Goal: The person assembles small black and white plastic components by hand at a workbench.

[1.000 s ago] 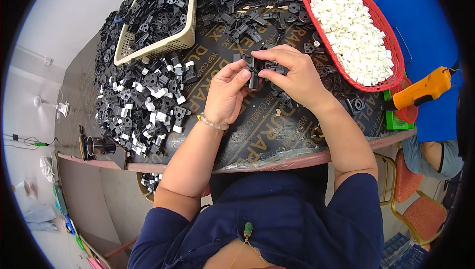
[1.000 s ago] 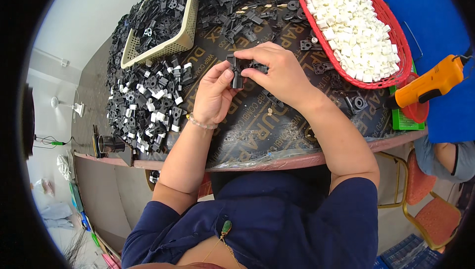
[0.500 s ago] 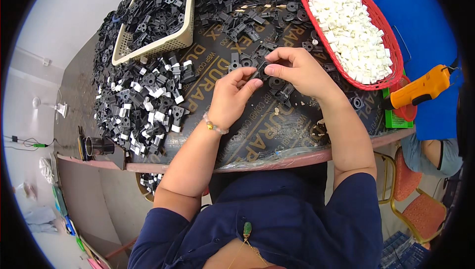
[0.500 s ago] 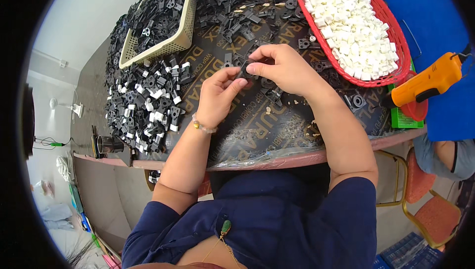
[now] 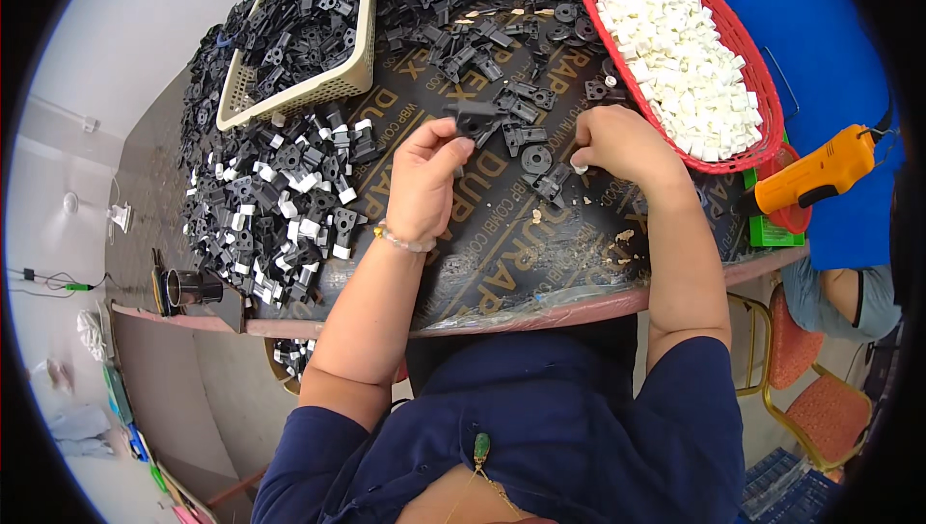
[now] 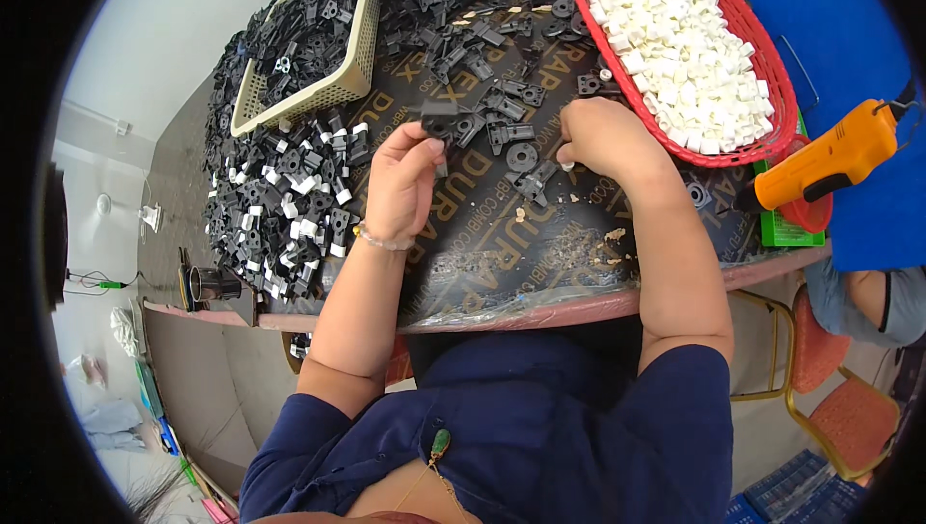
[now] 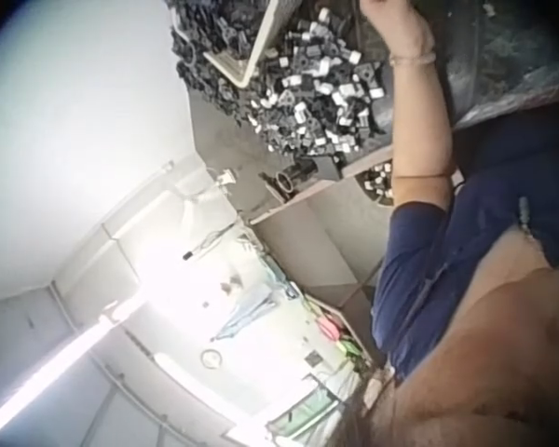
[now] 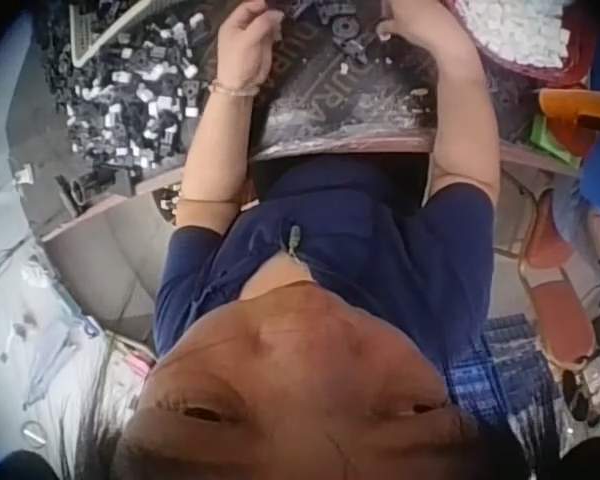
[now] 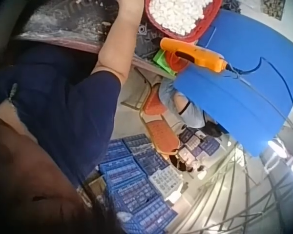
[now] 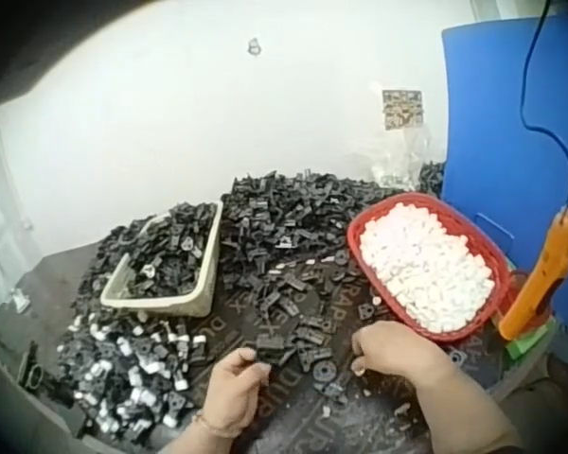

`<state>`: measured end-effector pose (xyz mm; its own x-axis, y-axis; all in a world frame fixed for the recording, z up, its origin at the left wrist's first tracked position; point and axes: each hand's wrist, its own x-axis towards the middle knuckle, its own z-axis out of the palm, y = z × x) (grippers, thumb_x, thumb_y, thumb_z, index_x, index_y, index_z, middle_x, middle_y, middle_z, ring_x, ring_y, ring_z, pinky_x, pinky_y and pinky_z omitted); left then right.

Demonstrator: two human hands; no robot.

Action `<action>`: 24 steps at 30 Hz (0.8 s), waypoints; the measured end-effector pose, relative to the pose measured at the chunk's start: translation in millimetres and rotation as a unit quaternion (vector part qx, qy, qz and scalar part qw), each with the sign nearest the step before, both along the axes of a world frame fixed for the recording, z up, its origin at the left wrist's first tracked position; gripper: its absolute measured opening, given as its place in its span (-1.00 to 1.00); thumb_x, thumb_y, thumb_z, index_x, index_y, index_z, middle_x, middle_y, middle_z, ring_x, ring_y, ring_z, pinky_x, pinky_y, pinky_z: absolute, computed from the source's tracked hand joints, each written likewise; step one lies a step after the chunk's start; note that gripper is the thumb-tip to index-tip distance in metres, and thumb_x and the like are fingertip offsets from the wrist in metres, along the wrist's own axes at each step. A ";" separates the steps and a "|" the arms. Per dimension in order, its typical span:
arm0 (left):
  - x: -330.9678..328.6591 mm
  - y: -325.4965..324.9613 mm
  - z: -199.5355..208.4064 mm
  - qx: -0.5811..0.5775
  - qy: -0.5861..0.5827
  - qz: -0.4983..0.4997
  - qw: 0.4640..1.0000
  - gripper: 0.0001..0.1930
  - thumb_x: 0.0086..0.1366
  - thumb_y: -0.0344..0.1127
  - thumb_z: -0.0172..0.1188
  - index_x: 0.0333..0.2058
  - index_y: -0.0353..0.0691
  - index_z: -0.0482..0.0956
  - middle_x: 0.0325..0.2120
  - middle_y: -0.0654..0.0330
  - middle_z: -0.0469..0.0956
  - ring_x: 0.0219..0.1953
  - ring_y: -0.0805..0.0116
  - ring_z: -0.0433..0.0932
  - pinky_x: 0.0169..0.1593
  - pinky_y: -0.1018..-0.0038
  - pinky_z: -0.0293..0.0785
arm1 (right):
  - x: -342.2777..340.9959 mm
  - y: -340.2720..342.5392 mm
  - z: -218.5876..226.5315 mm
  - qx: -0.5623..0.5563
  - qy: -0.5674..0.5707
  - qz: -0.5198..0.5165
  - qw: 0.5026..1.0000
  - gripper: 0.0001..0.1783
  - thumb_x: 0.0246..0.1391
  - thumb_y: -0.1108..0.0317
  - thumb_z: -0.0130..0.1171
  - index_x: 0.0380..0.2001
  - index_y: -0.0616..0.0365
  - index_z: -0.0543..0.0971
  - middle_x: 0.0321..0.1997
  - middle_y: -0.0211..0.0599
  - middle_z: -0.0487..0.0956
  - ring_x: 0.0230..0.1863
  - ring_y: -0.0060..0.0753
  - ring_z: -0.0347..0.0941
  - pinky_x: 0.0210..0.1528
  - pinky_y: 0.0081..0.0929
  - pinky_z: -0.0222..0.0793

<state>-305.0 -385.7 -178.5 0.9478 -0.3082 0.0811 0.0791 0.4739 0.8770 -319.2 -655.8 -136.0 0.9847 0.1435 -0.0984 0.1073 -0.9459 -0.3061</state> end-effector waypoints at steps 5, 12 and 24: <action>-4.2 -4.4 8.6 -0.036 0.043 -0.001 0.998 -0.54 0.28 -0.56 0.19 0.13 -0.18 0.35 -0.24 0.24 0.57 -0.27 0.49 0.52 -0.15 0.55 0.44 | -3.1 17.6 3.9 0.092 -0.039 0.019 0.995 -0.80 -0.09 0.43 0.32 -0.33 0.25 0.63 -0.39 -0.04 0.64 -0.23 -0.06 0.61 -0.15 -0.20 0.48; -2.7 -1.6 6.0 -0.027 0.053 -0.007 0.998 -0.34 0.22 -0.58 0.27 0.23 -0.13 0.18 -0.15 0.13 0.54 -0.25 0.43 0.56 -0.19 0.52 0.49 | 4.2 17.4 -9.6 0.123 -0.105 0.032 0.986 -0.78 -0.05 0.47 0.27 -0.27 0.28 0.67 -0.44 -0.17 0.60 -0.30 -0.23 0.59 -0.17 -0.32 0.50; -5.9 -8.8 9.2 -0.043 0.001 0.056 0.997 -0.47 0.20 -0.63 0.30 0.08 -0.18 0.27 -0.10 0.09 0.51 -0.14 0.37 0.60 -0.11 0.47 0.58 | -2.2 82.7 -20.3 0.721 -0.003 -0.060 0.691 -0.76 0.12 0.56 0.15 -0.11 0.29 0.58 -0.23 -0.35 0.60 -0.29 -0.57 0.52 -0.22 -0.60 0.44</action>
